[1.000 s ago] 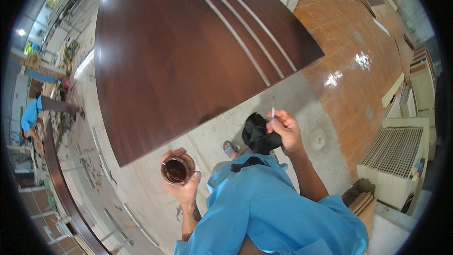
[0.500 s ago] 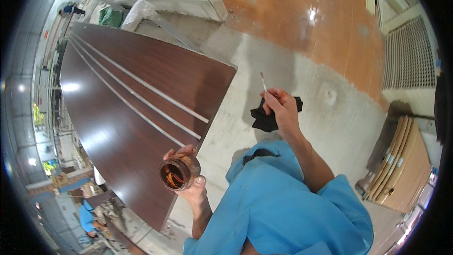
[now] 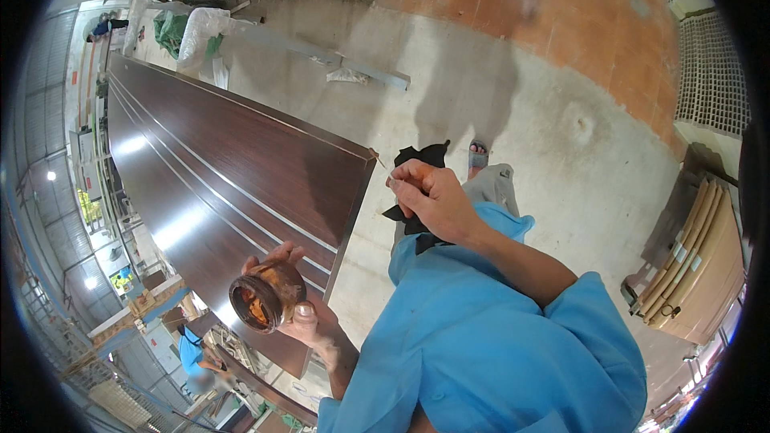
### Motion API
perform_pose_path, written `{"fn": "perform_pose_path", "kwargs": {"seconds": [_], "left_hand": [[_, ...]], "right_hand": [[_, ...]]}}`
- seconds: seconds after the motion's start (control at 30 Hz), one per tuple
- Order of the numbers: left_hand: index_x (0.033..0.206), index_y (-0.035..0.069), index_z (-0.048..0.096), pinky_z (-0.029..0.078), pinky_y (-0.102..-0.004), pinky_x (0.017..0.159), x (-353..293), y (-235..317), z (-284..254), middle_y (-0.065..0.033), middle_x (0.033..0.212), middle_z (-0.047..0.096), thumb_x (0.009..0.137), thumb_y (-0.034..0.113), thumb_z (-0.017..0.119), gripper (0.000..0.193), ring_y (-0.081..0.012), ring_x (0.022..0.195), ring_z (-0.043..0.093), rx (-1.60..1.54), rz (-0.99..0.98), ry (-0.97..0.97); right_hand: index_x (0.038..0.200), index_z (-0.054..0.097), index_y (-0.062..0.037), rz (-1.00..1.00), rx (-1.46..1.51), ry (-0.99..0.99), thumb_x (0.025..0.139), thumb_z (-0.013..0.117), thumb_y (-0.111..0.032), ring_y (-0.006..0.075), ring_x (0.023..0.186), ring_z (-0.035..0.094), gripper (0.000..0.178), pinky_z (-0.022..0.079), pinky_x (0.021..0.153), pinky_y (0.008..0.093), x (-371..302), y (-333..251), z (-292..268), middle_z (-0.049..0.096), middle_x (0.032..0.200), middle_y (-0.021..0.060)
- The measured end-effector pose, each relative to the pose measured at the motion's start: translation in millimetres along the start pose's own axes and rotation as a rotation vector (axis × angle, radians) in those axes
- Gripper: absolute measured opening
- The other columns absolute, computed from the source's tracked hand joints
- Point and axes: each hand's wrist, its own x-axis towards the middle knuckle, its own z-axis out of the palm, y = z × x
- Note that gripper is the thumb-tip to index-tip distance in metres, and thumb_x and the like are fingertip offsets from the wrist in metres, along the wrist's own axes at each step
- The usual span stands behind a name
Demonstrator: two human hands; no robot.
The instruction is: The person applies a dark finish to a large wooden tabletop using a small brush and a cloth. They repeatedly dip the brush into a container, apply the finish along the surface, and wipe with the cloth. Another person briefly appears and gestures near the table.
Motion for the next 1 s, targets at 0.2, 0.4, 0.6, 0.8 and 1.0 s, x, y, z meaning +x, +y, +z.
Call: {"fn": "perform_pose_path", "kwargs": {"seconds": [0.2, 0.4, 0.6, 0.8, 1.0], "left_hand": [[0.139, 0.000, 0.043, 0.058, -0.0475, 0.091, 19, -4, 10, -0.0185, 0.116, 0.062, 0.066, 0.051, 0.091, 0.101, -0.0350, 0.111, 0.065, 0.003, 0.003, 0.000], [0.140, 0.000, 0.043, 0.058, -0.0484, 0.090, 11, -8, 19, -0.0163, 0.119, 0.062, 0.066, 0.051, 0.091, 0.102, -0.0357, 0.111, 0.065, -0.003, -0.017, -0.054], [0.140, 0.000, 0.044, 0.057, -0.0475, 0.090, 14, -12, 19, -0.0181, 0.119, 0.062, 0.067, 0.051, 0.091, 0.101, -0.0349, 0.111, 0.065, -0.006, 0.006, -0.081], [0.140, 0.000, 0.044, 0.058, -0.0464, 0.090, 12, -11, 19, -0.0184, 0.117, 0.064, 0.067, 0.051, 0.091, 0.100, -0.0334, 0.111, 0.065, 0.002, 0.008, -0.081], [0.141, 0.001, 0.043, 0.058, -0.0460, 0.090, 9, -10, 19, -0.0174, 0.117, 0.063, 0.068, 0.052, 0.090, 0.100, -0.0332, 0.112, 0.065, 0.017, -0.009, -0.111]], "right_hand": [[0.098, 0.064, 0.0003, 0.079, -0.054, 0.004, 0.098, 0.059, -0.020, 0.0080, 0.056, 0.052, 0.021, 0.040, 0.054, 0.0275, 1, 5, 1, 0.061, 0.062, 0.0026], [0.098, 0.064, 0.0013, -0.025, -0.121, -0.021, 0.098, 0.060, -0.021, 0.0109, 0.055, 0.054, 0.022, 0.042, 0.054, 0.0289, -9, 9, -6, 0.062, 0.061, 0.0053], [0.096, 0.063, 0.0008, -0.024, -0.032, 0.008, 0.099, 0.060, -0.018, 0.0063, 0.055, 0.049, 0.019, 0.038, 0.053, 0.0262, -12, 8, -4, 0.060, 0.061, 0.0015], [0.095, 0.063, 0.0005, 0.044, -0.036, -0.005, 0.097, 0.063, -0.018, 0.0055, 0.056, 0.049, 0.019, 0.038, 0.052, 0.0263, -10, 8, -1, 0.061, 0.063, 0.0016], [0.093, 0.063, -0.0005, 0.068, -0.018, -0.003, 0.096, 0.066, -0.019, 0.0055, 0.055, 0.050, 0.019, 0.039, 0.052, 0.0257, -8, 14, 0, 0.062, 0.063, 0.0017]]}}
